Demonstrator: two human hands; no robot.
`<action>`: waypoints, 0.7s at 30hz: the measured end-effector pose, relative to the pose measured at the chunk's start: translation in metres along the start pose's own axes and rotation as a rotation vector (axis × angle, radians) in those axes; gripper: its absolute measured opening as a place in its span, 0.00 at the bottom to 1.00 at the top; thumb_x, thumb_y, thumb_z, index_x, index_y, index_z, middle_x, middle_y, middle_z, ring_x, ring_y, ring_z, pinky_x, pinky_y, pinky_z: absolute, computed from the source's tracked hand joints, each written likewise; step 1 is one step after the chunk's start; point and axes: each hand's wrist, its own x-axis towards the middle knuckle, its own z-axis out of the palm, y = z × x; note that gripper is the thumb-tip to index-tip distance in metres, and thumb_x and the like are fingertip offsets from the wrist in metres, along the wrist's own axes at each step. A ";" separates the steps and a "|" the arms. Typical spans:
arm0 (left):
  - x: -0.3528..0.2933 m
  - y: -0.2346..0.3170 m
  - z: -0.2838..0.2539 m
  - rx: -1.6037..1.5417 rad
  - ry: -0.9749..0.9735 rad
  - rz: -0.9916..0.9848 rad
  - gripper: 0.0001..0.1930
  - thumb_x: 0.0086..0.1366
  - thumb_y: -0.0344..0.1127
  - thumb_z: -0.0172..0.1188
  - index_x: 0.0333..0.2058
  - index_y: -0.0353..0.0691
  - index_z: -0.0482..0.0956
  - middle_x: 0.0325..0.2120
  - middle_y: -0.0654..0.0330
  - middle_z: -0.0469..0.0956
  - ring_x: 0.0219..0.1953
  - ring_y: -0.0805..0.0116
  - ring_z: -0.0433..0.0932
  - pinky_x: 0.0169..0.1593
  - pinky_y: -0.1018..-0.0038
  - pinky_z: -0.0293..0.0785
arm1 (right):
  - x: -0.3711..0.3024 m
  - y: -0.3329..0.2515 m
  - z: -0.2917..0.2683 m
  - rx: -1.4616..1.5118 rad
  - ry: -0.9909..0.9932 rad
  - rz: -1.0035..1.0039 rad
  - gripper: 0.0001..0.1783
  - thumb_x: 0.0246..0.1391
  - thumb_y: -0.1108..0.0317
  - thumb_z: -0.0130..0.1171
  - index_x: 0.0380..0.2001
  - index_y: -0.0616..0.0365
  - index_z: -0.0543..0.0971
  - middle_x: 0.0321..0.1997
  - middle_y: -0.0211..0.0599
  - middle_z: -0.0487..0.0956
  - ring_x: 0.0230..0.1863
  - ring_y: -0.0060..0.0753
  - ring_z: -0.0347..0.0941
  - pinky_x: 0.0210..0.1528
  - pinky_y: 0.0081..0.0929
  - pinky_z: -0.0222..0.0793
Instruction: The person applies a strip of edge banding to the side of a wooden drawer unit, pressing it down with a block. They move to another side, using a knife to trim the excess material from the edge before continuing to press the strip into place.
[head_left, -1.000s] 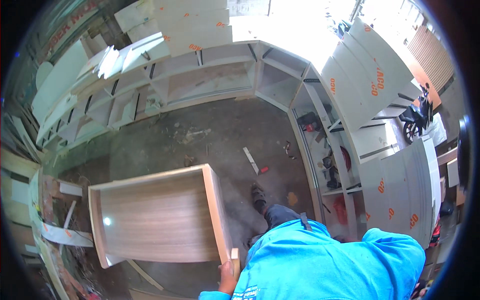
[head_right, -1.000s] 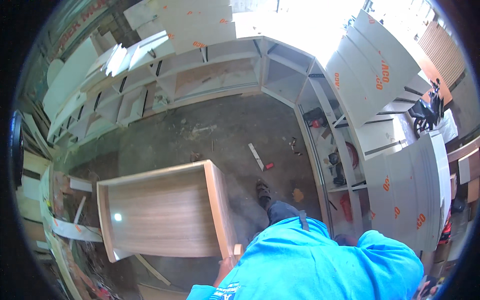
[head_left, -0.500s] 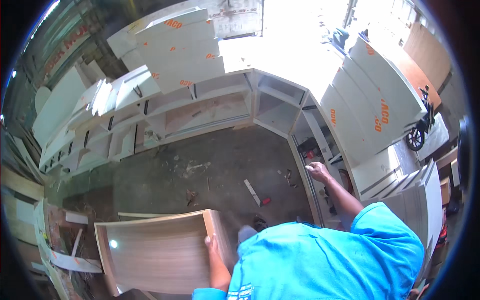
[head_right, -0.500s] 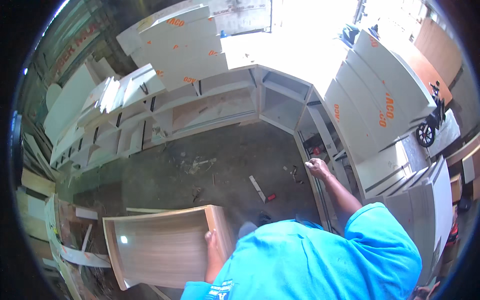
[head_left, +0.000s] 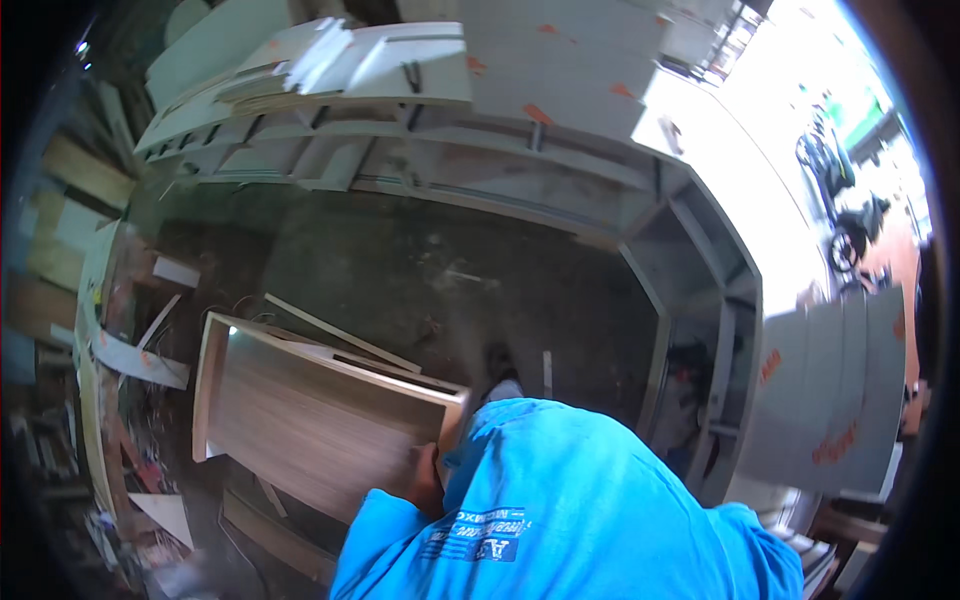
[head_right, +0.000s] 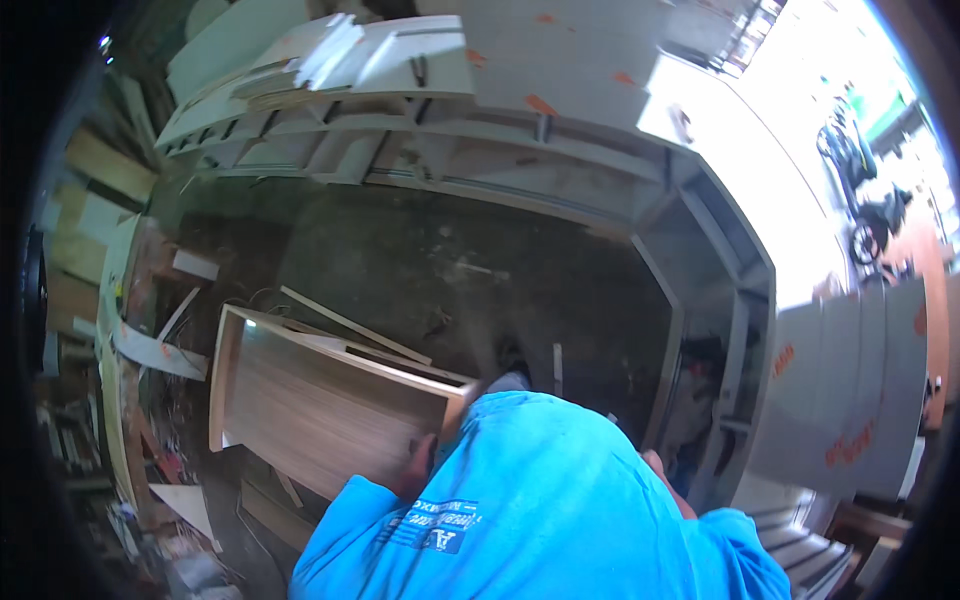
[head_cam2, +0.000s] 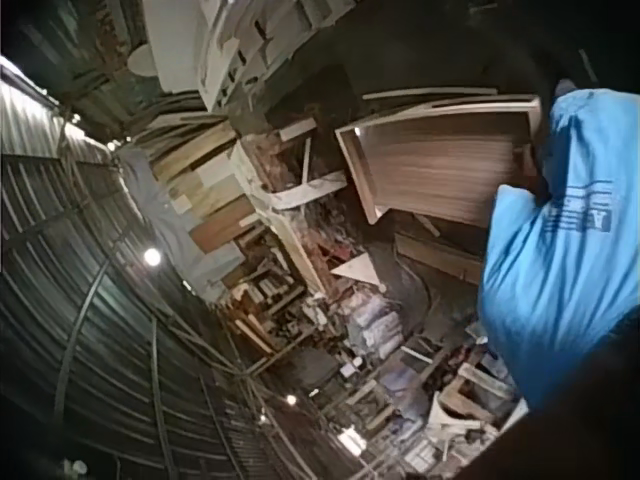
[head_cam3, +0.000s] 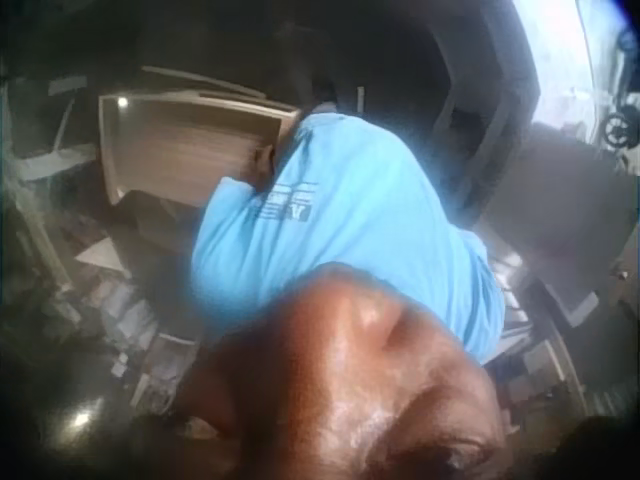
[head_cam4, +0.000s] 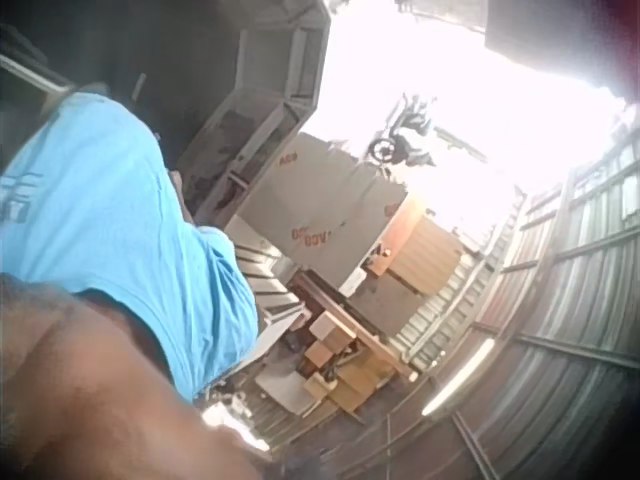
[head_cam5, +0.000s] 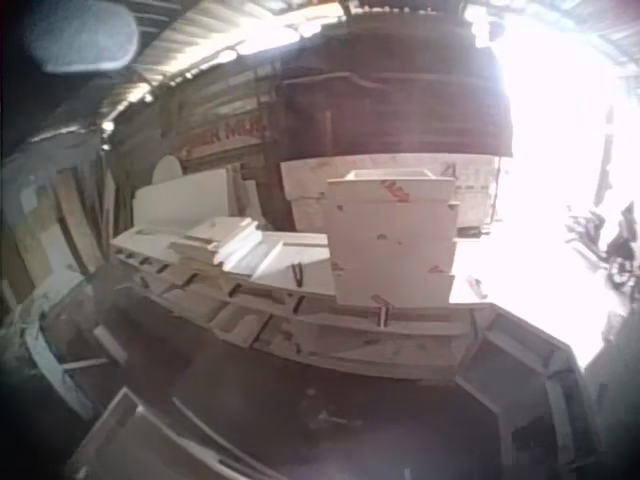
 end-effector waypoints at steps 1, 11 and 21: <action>0.017 -0.012 -0.011 0.048 -0.004 0.055 0.34 0.73 0.52 0.53 0.65 0.31 0.62 0.63 0.38 0.67 0.63 0.48 0.68 0.67 0.61 0.61 | 0.013 -0.005 -0.011 0.059 0.015 0.027 0.34 0.55 0.38 0.58 0.40 0.66 0.81 0.40 0.60 0.83 0.45 0.58 0.82 0.45 0.50 0.75; 0.381 -0.009 -0.077 0.151 0.529 -0.092 0.23 0.68 0.50 0.57 0.29 0.30 0.81 0.36 0.42 0.82 0.40 0.41 0.81 0.44 0.55 0.76 | 0.168 -0.264 -0.169 -0.537 0.362 -1.252 0.12 0.56 0.58 0.62 0.30 0.55 0.84 0.33 0.48 0.84 0.38 0.49 0.82 0.39 0.43 0.78; 0.332 -0.029 -0.012 0.387 0.594 -0.430 0.17 0.66 0.48 0.61 0.38 0.38 0.85 0.41 0.44 0.83 0.44 0.42 0.83 0.46 0.56 0.79 | 0.224 -0.596 -0.188 -0.592 -0.024 -0.868 0.14 0.58 0.59 0.57 0.36 0.57 0.83 0.39 0.52 0.83 0.45 0.56 0.81 0.49 0.52 0.77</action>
